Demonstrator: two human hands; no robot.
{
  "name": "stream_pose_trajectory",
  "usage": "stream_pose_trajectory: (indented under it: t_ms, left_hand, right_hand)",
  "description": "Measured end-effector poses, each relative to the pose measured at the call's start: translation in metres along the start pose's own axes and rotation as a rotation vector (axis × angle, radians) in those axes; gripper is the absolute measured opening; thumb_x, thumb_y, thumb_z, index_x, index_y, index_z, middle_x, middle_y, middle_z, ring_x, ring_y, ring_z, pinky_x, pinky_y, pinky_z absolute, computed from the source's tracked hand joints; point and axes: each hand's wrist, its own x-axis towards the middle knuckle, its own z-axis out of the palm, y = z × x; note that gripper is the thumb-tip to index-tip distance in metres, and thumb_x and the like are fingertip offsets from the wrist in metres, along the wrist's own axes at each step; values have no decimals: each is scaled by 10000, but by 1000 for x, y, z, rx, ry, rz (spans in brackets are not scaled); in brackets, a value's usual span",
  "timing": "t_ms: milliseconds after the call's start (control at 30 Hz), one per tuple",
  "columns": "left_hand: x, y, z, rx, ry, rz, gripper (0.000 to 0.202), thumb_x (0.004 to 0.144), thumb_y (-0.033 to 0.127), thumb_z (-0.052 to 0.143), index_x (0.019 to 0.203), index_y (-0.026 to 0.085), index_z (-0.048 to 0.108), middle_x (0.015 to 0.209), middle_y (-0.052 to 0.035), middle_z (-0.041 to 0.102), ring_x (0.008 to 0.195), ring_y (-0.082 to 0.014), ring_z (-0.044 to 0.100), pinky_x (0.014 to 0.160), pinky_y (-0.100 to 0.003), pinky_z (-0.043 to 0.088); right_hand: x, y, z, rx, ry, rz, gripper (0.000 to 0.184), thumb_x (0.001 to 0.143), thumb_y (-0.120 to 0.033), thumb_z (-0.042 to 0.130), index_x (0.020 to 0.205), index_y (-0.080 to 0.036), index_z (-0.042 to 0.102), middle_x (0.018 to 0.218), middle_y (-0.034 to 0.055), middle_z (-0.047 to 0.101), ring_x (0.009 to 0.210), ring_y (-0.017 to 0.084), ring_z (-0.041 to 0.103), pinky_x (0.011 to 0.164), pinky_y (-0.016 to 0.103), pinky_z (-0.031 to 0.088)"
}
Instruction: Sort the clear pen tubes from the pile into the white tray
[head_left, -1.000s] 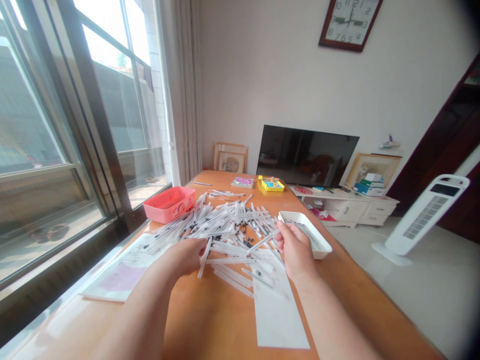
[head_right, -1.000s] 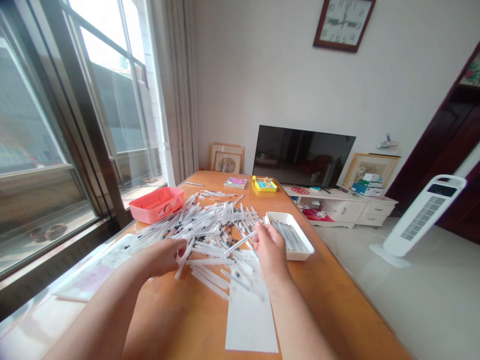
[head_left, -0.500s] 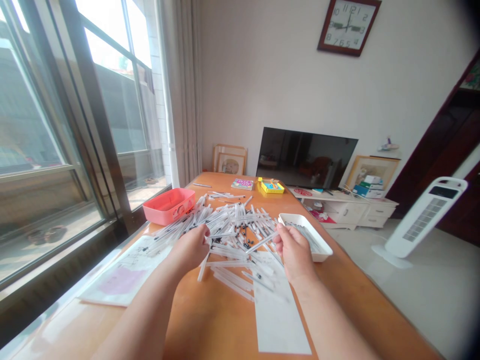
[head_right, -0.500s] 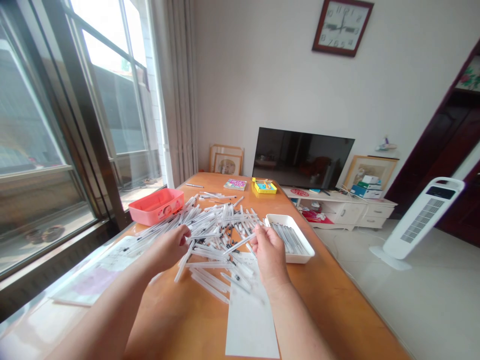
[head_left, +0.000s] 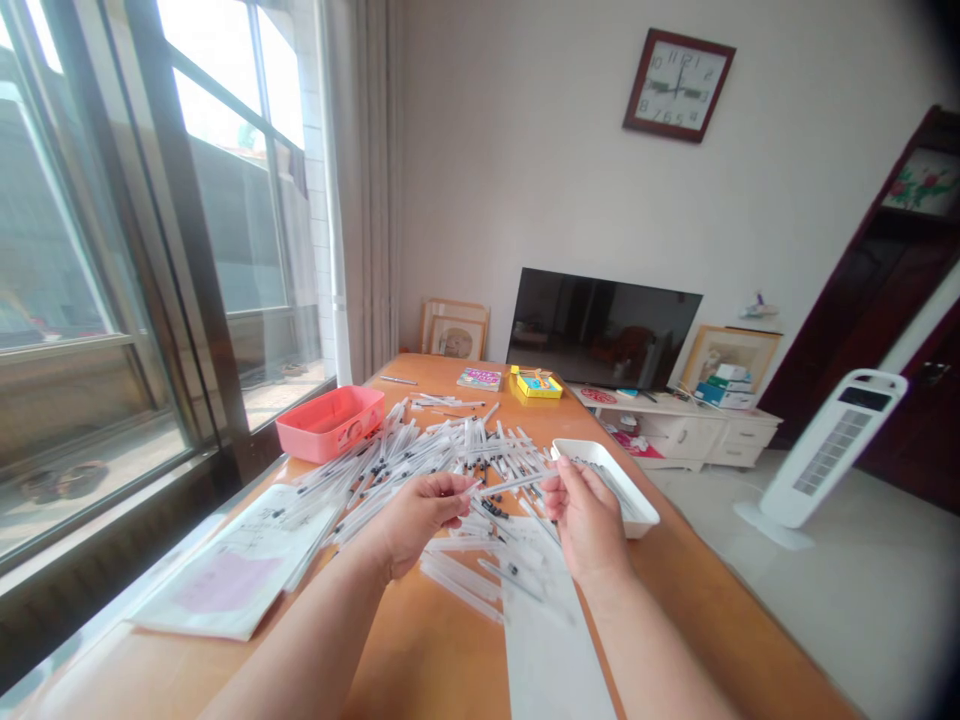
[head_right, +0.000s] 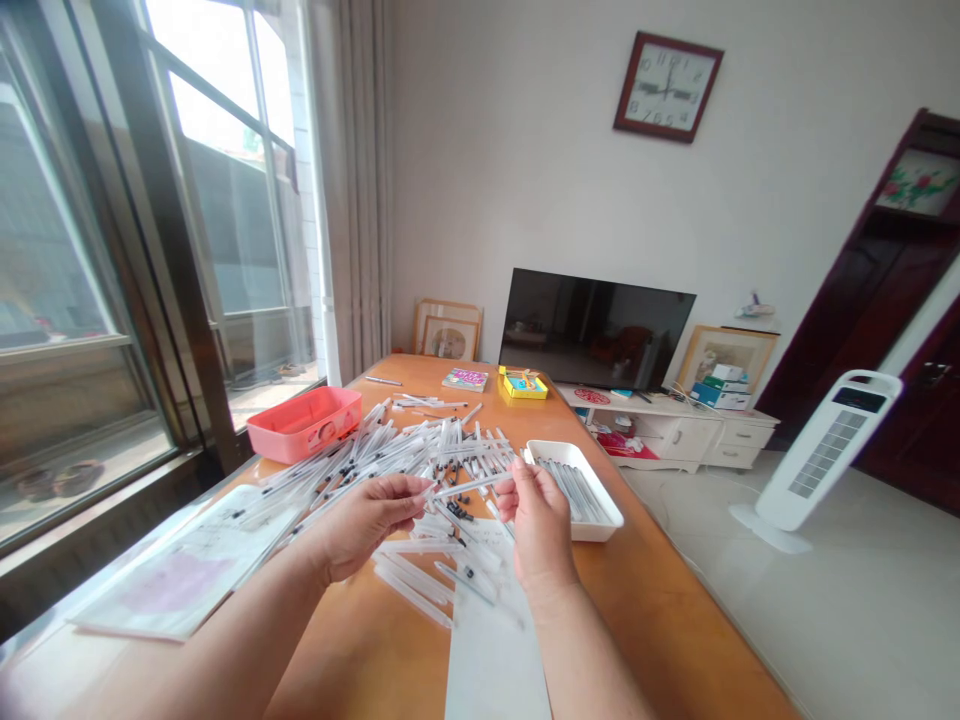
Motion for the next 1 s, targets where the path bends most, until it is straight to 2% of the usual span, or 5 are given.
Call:
stream_pose_trajectory:
  t_ms: [100, 433, 633, 767, 1000]
  left_hand:
    - [1, -2, 0, -55, 12, -16, 396, 653, 359, 823, 977, 149, 733, 900, -61, 684, 773, -143, 597, 728, -276, 455]
    - [1, -4, 1, -130, 12, -33, 465, 642, 363, 855, 1023, 124, 735, 888, -74, 676, 794, -155, 612, 830, -332, 476]
    - [0, -3, 1, -125, 6, -24, 424, 660, 321, 841, 1025, 134, 734, 886, -63, 676, 782, -146, 604, 794, -303, 469]
    - [5, -6, -5, -285, 75, 70, 313, 681, 268, 832, 944, 155, 707, 836, -26, 642, 728, -107, 583, 734, -242, 468]
    - [14, -9, -11, -458, 211, 146, 255, 707, 261, 830, 857, 149, 656, 791, -4, 603, 709, -91, 599, 752, -228, 501]
  right_hand:
    - [0, 0, 0, 8, 8, 0, 375, 775, -541, 721, 850, -179, 659, 683, 24, 654, 525, 105, 525, 454, 218, 398]
    - [-1, -1, 1, 22, 33, 7, 354, 787, -521, 721, 843, -177, 657, 682, 21, 641, 532, 103, 505, 460, 214, 402]
    - [-4, -1, 4, 8, -32, 52, 326, 797, -476, 719, 860, -164, 651, 684, 29, 647, 541, 109, 513, 476, 220, 388]
    - [-5, 0, 3, -62, -128, 124, 271, 785, -410, 723, 808, -162, 617, 688, 30, 651, 542, 102, 503, 481, 212, 362]
    - [-24, -4, 12, -335, -470, 253, 258, 843, -425, 647, 871, -171, 613, 609, -27, 568, 494, 79, 388, 468, 208, 254]
